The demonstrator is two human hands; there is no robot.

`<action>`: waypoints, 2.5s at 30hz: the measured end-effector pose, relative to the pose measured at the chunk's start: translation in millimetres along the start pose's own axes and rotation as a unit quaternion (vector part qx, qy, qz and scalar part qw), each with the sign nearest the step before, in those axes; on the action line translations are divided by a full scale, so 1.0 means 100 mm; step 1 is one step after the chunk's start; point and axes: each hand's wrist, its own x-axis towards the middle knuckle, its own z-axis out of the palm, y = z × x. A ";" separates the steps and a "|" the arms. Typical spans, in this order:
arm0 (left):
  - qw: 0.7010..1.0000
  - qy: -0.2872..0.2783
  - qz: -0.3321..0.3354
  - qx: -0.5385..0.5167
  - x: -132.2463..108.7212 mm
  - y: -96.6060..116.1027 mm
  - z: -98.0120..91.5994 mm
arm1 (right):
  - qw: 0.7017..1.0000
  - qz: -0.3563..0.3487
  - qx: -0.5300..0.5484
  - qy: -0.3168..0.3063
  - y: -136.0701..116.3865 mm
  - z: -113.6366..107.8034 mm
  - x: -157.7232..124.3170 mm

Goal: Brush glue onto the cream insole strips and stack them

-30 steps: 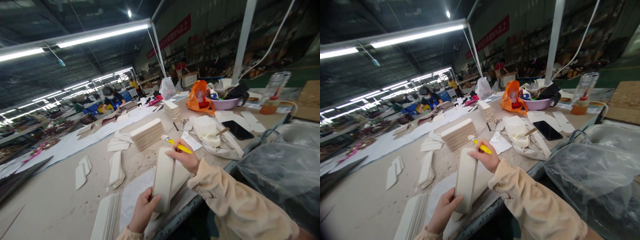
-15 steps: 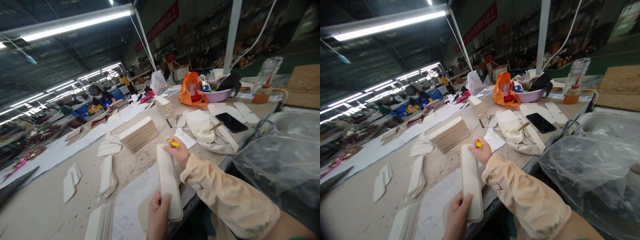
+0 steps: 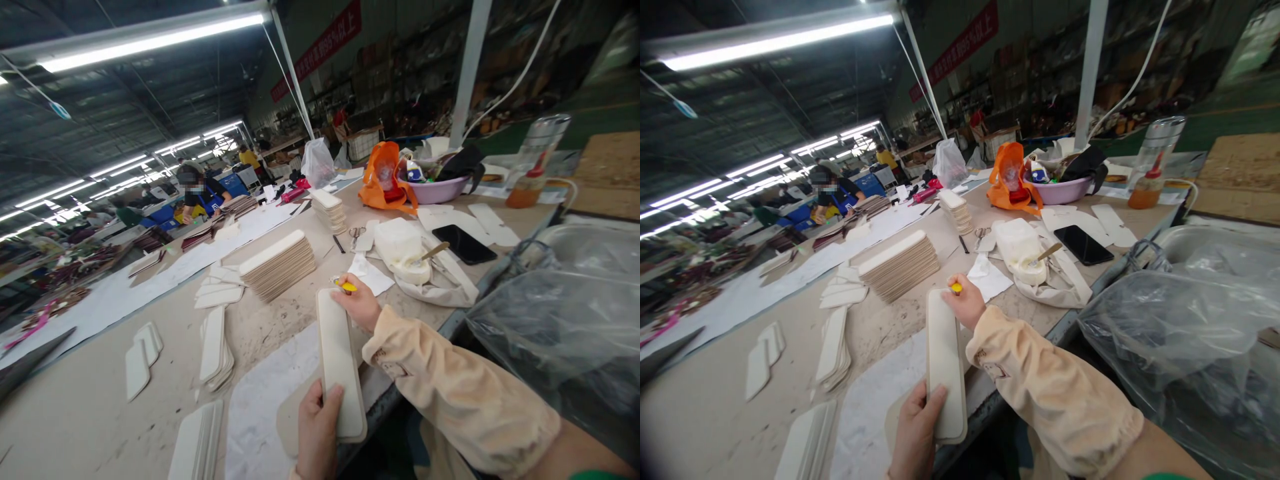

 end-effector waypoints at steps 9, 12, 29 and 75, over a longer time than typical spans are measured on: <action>0.999 0.038 0.000 -0.015 0.00 0.04 0.12 | 0.996 0.026 0.087 0.003 -0.04 0.06 -0.06; 0.999 0.050 0.009 -0.019 0.00 0.03 0.19 | 0.995 0.037 0.092 0.027 -0.04 0.08 -0.07; 0.999 0.012 0.016 -0.030 -0.04 -0.04 0.23 | 0.994 0.024 0.103 0.013 -0.04 0.04 -0.08; 0.972 -0.026 -0.119 -0.199 -0.25 -0.07 0.01 | 0.999 -0.032 -0.043 -0.003 -0.03 -0.24 0.08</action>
